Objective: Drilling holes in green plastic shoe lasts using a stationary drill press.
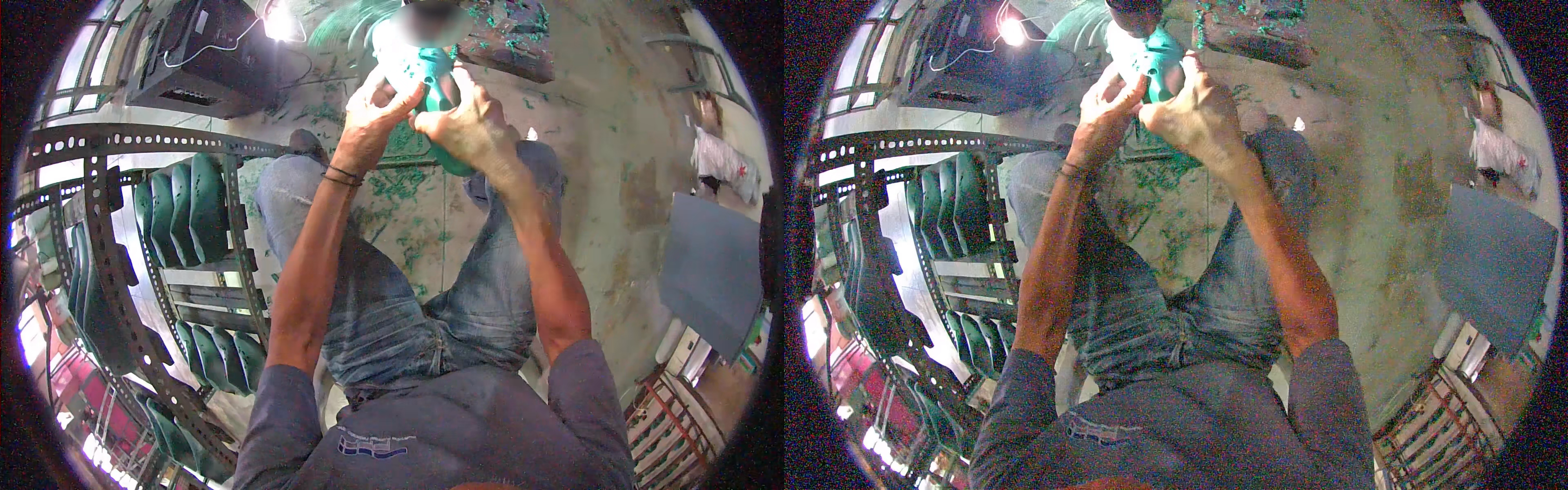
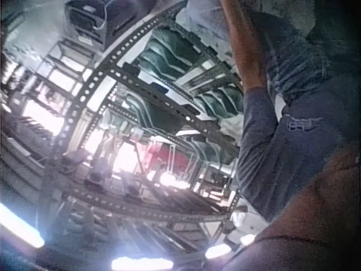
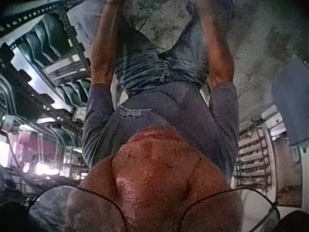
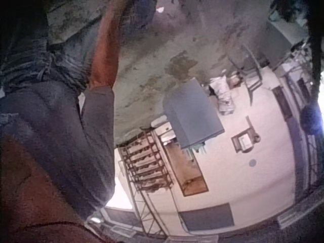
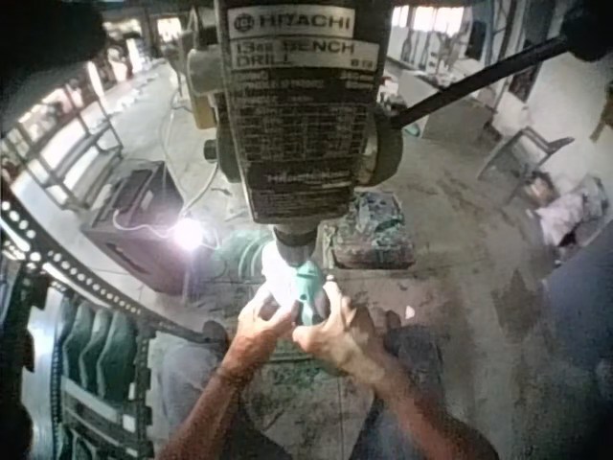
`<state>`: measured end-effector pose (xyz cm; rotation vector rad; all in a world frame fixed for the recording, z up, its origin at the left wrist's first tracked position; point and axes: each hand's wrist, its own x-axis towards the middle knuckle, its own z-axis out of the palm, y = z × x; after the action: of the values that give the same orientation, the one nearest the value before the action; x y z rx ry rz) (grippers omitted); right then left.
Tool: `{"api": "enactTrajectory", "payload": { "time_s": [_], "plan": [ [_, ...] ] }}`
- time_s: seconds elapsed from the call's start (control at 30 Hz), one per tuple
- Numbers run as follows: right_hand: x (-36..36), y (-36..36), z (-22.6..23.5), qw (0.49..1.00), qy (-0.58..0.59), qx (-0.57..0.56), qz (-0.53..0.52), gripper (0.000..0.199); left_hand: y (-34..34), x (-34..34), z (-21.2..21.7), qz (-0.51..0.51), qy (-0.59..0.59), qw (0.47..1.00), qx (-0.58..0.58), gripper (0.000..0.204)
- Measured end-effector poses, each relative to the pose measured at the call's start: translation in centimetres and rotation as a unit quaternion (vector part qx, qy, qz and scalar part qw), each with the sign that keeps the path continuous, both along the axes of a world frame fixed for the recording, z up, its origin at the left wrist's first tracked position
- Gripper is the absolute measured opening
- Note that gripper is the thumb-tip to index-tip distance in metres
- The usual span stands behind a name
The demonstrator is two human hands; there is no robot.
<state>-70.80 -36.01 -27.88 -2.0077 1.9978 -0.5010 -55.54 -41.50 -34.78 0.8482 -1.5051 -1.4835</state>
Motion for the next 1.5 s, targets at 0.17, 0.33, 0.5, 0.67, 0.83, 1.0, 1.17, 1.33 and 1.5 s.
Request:
{"api": "enactTrajectory", "payload": {
  "time_s": [0.17,0.33,0.5,0.67,0.83,1.0,1.17,1.33,1.5],
  "plan": [
    [1.5,0.9,-4.0,0.98,-0.095,-0.111,-0.132,0.092,-0.1,-0.3,-0.4,-0.053,0.265,0.928,0.255,0.054],
    [0.2,1.7,-8.5,0.98,-0.178,-0.065,-0.06,0.094,0.3,-1.1,-0.3,-0.014,0.132,0.974,0.183,0.058],
    [1.4,3.2,-6.5,0.964,-0.225,0.06,-0.129,0.095,0.0,-1.4,-2.2,0.127,-0.006,0.987,0.101,0.047],
    [1.6,3.4,-6.9,0.968,-0.223,-0.003,-0.119,0.094,-0.7,0.3,-2.3,0.158,-0.045,0.971,0.176,0.025],
    [1.4,3.6,-6.8,0.968,-0.223,-0.014,-0.111,0.097,0.1,-0.7,-1.3,0.097,0.05,0.989,0.097,0.033],
    [-0.1,4.3,-1.7,0.922,-0.343,0.158,-0.089,0.115,-0.1,0.6,-1.3,0.054,-0.024,0.996,0.063,0.035],
    [-0.9,4.6,-5.8,0.908,-0.395,0.071,-0.121,0.114,-0.2,0.7,-2.8,0.062,-0.097,0.981,-0.157,0.026],
    [-0.5,3.3,-4.1,0.885,-0.45,0.062,-0.1,0.106,-0.1,0.1,-2.0,0.012,0.02,0.999,-0.029,0.024],
    [-0.3,2.3,-2.8,0.903,-0.417,0.04,-0.091,0.093,-0.3,-0.2,-1.2,-0.018,0.201,0.962,0.184,0.028]
  ]
}}
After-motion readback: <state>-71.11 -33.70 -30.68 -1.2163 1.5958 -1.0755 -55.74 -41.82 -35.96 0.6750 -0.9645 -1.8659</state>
